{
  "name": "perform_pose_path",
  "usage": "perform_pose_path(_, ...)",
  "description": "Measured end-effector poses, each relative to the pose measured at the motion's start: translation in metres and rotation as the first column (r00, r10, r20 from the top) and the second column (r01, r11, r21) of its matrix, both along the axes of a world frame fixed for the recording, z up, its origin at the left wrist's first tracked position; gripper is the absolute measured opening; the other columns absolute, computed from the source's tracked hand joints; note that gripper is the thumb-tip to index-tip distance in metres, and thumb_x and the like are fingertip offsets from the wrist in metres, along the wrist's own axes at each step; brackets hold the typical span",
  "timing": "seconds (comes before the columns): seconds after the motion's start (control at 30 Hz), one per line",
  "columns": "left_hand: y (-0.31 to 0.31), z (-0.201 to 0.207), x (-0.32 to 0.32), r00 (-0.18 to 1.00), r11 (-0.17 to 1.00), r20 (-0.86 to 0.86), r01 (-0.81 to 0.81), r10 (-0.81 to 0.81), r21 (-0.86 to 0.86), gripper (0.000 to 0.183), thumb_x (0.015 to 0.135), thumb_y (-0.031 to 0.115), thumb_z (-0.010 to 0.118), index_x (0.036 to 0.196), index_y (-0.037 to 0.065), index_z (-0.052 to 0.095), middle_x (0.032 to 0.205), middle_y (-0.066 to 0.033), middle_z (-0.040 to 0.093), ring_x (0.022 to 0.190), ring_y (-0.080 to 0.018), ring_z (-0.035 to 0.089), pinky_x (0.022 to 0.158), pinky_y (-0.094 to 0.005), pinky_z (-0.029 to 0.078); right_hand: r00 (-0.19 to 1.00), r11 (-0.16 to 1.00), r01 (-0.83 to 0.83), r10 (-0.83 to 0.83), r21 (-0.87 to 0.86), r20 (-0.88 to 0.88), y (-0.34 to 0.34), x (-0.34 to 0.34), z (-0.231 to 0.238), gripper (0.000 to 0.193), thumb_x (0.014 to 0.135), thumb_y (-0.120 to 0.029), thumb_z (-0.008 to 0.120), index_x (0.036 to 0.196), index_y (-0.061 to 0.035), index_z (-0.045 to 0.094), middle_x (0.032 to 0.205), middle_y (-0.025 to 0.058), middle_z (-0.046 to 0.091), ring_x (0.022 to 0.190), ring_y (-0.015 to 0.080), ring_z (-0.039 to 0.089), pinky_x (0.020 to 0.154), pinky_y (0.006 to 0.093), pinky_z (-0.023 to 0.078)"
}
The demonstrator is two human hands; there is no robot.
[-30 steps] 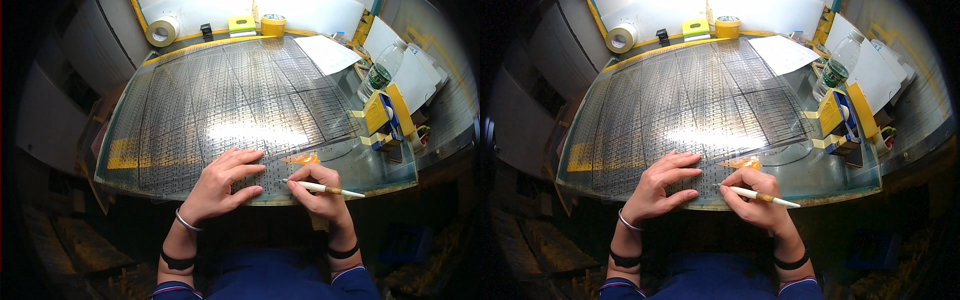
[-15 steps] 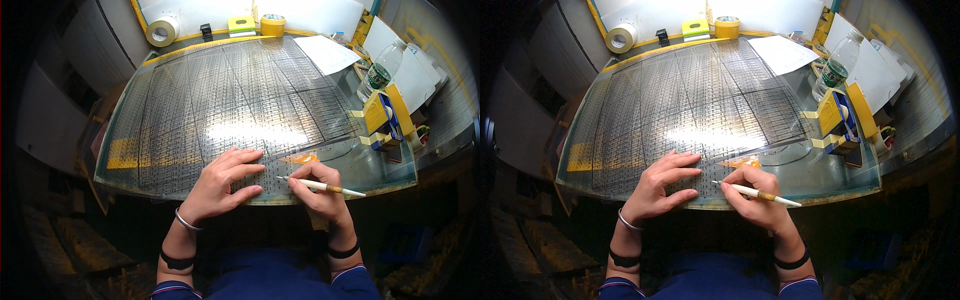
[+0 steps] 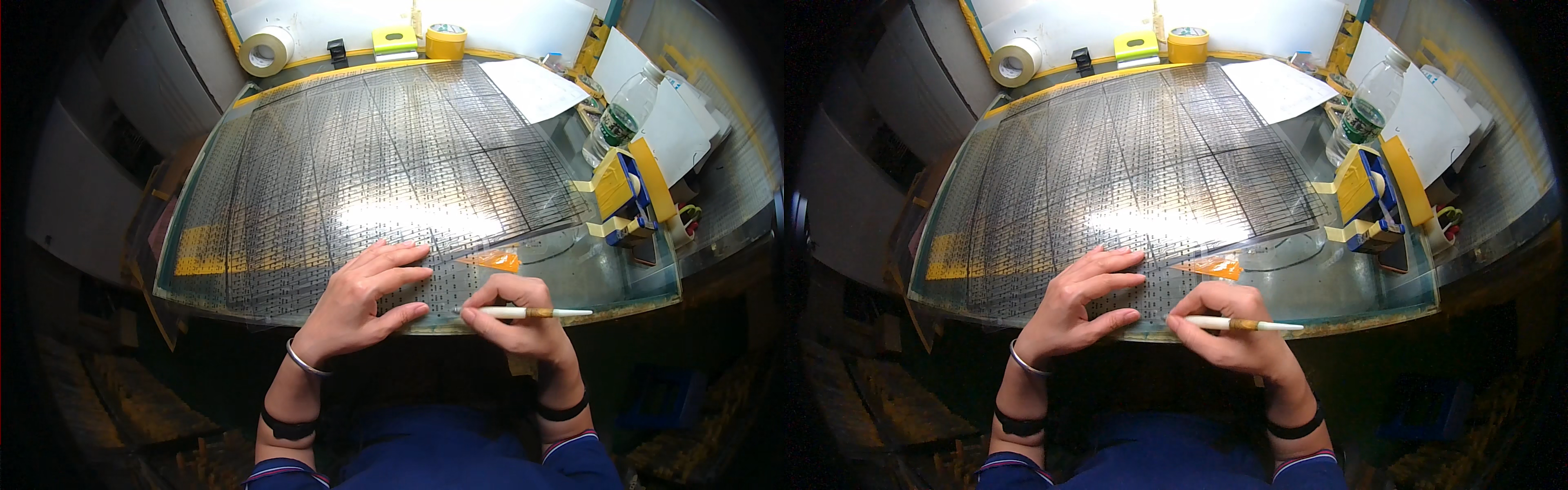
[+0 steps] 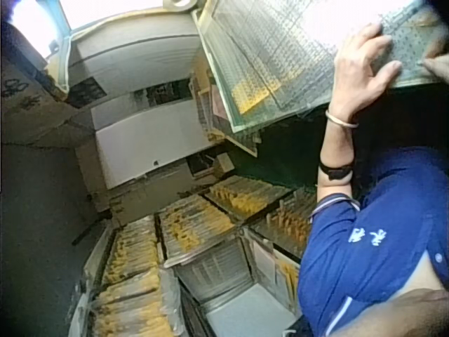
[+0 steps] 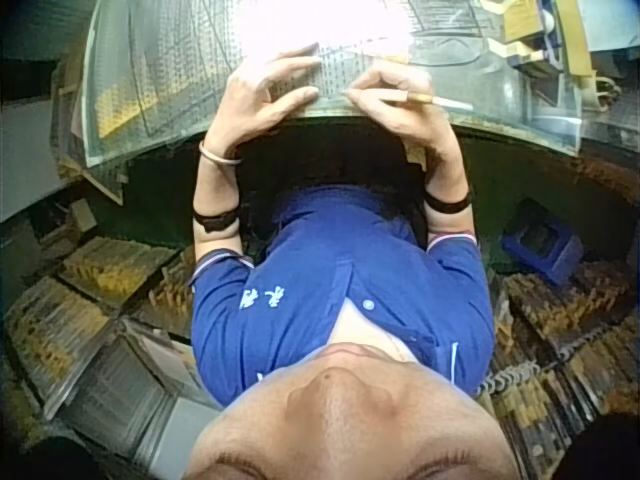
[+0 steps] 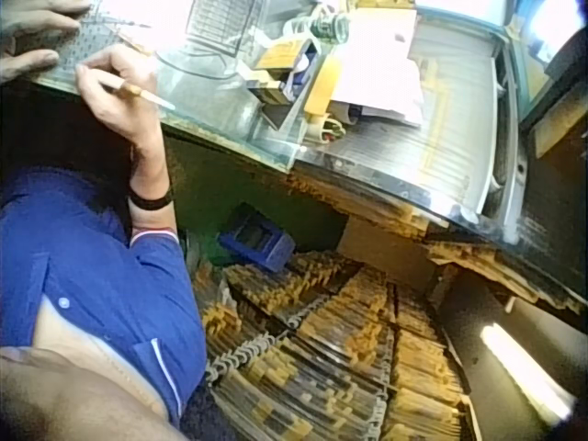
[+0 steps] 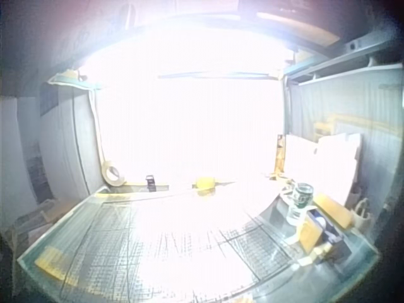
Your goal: Marking specific points or shapes on a large perforated stencil or plate using a pen or marker.
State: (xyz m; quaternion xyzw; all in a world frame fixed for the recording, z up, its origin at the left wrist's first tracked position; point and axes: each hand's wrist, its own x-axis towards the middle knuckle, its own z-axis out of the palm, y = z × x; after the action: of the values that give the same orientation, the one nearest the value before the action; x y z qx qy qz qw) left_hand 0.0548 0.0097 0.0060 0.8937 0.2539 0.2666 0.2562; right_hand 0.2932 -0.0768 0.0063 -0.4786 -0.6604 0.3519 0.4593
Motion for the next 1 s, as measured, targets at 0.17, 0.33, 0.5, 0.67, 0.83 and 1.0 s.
perform_pose_path(0.17,0.0,0.001,0.001,1.0,1.0,-0.002,0.0,0.0,-0.005,0.038,0.087,0.027,0.075,0.119,0.006,0.069,0.135,-0.0136,0.062,0.131,-0.0304,0.055,0.115,-0.0496,0.037,0.985,0.985,0.17,-0.169,0.02,-0.02,0.002,-0.003,-0.008,0.011,0.084,-0.008,0.077,0.089,-0.0002,0.072,0.076,0.0084,0.07,0.066,0.0137,0.066,0.06,0.0268,0.05)
perform_pose_path(0.33,0.0,-0.001,0.001,1.0,0.999,0.007,-0.005,0.005,-0.037,0.033,0.091,0.02,0.07,0.121,0.007,0.069,0.137,-0.0136,0.062,0.133,-0.0302,0.054,0.116,-0.0519,0.034,0.981,0.976,0.187,-0.191,0.108,0.021,0.004,-0.006,-0.01,0.013,0.083,-0.008,0.078,0.093,-0.0011,0.073,0.079,0.0098,0.071,0.068,0.017,0.067,0.062,0.0278,0.05)
perform_pose_path(0.5,0.001,-0.002,0.0,1.0,0.999,0.002,-0.011,0.012,-0.039,0.029,0.093,0.015,0.066,0.121,0.007,0.069,0.137,-0.013,0.062,0.133,-0.0299,0.054,0.116,-0.0523,0.034,0.994,0.997,0.07,-0.072,0.026,0.079,0.002,-0.004,0.0,0.009,0.081,-0.005,0.077,0.088,-0.002,0.073,0.075,0.0086,0.07,0.066,0.0175,0.066,0.061,0.0291,0.049)
perform_pose_path(0.67,0.0,-0.001,0.001,1.0,0.999,0.007,-0.007,0.007,-0.049,0.028,0.094,0.015,0.065,0.12,0.007,0.07,0.137,-0.013,0.062,0.133,-0.0297,0.054,0.116,-0.0527,0.033,0.993,0.992,-0.1,0.094,0.081,0.076,0.002,0.007,-0.002,0.005,0.08,-0.004,0.076,0.083,-0.0017,0.072,0.073,0.0071,0.069,0.066,0.015,0.066,0.06,0.027,0.049)
perform_pose_path(0.83,0.0,-0.002,0.001,1.0,1.0,0.013,-0.019,0.019,-0.01,0.025,0.093,0.015,0.066,0.116,0.005,0.07,0.133,-0.0128,0.064,0.13,-0.0302,0.056,0.114,-0.0498,0.037,0.997,0.998,0.068,-0.069,-0.016,-0.025,0.0,0.001,-0.003,0.008,0.083,-0.006,0.076,0.089,-0.001,0.072,0.077,0.0078,0.071,0.069,0.0143,0.067,0.062,0.0267,0.05)
perform_pose_path(1.0,0.0,0.0,0.002,1.0,1.0,0.009,-0.014,0.014,0.0,0.025,0.093,0.016,0.067,0.116,0.005,0.07,0.133,-0.0127,0.064,0.13,-0.0301,0.056,0.114,-0.0495,0.038,0.988,0.984,0.156,-0.157,0.084,0.007,0.002,-0.002,-0.005,0.013,0.084,-0.007,0.077,0.094,-0.0004,0.073,0.081,0.0099,0.071,0.071,0.0157,0.067,0.064,0.0278,0.051)
